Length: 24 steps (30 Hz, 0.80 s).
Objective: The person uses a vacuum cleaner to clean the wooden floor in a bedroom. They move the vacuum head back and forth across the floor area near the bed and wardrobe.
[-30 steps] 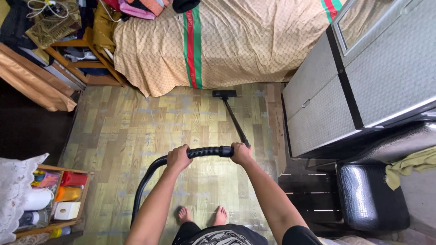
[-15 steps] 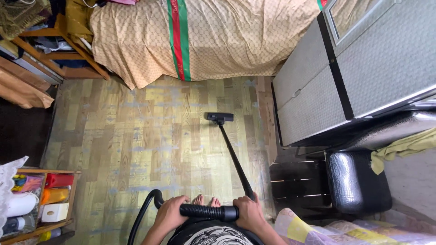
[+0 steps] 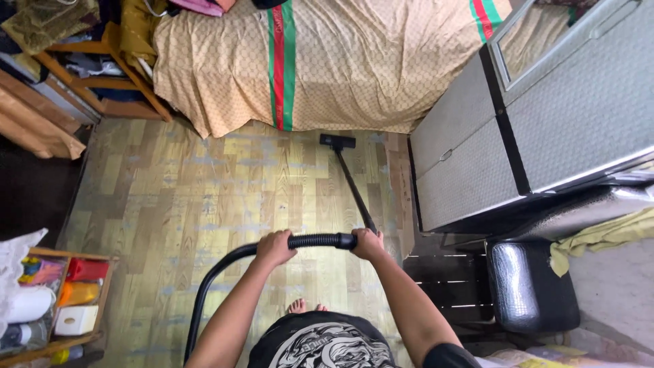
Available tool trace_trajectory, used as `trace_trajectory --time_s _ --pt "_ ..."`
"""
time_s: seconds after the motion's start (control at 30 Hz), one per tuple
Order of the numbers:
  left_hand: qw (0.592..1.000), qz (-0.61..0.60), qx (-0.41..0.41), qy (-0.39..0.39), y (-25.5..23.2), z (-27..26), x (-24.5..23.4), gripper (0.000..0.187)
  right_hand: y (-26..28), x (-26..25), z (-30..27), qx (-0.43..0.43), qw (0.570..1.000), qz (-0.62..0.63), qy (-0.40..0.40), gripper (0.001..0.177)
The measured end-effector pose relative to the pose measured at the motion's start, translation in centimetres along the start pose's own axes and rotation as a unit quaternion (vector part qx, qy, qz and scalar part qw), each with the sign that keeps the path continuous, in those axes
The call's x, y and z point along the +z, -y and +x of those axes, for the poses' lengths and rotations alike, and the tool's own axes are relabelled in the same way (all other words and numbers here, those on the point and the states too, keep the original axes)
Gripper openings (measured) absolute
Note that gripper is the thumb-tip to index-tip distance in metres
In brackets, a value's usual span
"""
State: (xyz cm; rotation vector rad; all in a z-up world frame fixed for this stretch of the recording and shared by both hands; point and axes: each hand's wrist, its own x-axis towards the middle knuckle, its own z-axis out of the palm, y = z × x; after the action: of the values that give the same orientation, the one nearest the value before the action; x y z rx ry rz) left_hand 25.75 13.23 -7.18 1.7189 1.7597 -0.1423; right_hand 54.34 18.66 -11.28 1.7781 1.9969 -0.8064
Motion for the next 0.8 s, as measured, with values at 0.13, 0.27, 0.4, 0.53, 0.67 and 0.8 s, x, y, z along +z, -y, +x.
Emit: trace_trajectory --time_s 0.13,0.27,0.4,0.53,0.67,0.8 --pt "0.998 -0.028 0.037 0.038 -0.1 -7.2 -1.8 0.014 -0.7 2.2 -5.7 -0.041 0.997 -0.058 -0.028 0.02" --pt "0.992 -0.052 0.071 0.095 0.4 -10.7 -1.7 0.027 -0.8 2.6 -14.3 -0.11 0.992 -0.044 -0.037 0.018" --pt "0.981 -0.086 0.125 0.118 1.4 -9.1 0.7 0.017 0.3 1.3 -17.7 -0.124 0.99 0.05 -0.053 0.022" --pt "0.982 -0.091 0.161 0.04 2.0 -3.4 1.0 0.015 -1.4 2.1 -10.8 -0.115 0.989 0.026 -0.091 0.03" --pt "0.994 -0.089 0.064 -0.026 0.7 2.9 -1.9 0.035 -3.7 1.3 0.9 -0.059 0.994 0.054 -0.078 0.04" --pt "0.998 -0.039 0.043 -0.028 -2.3 5.9 -3.4 0.042 -5.9 -1.5 8.4 -0.025 0.995 0.002 -0.1 0.044"
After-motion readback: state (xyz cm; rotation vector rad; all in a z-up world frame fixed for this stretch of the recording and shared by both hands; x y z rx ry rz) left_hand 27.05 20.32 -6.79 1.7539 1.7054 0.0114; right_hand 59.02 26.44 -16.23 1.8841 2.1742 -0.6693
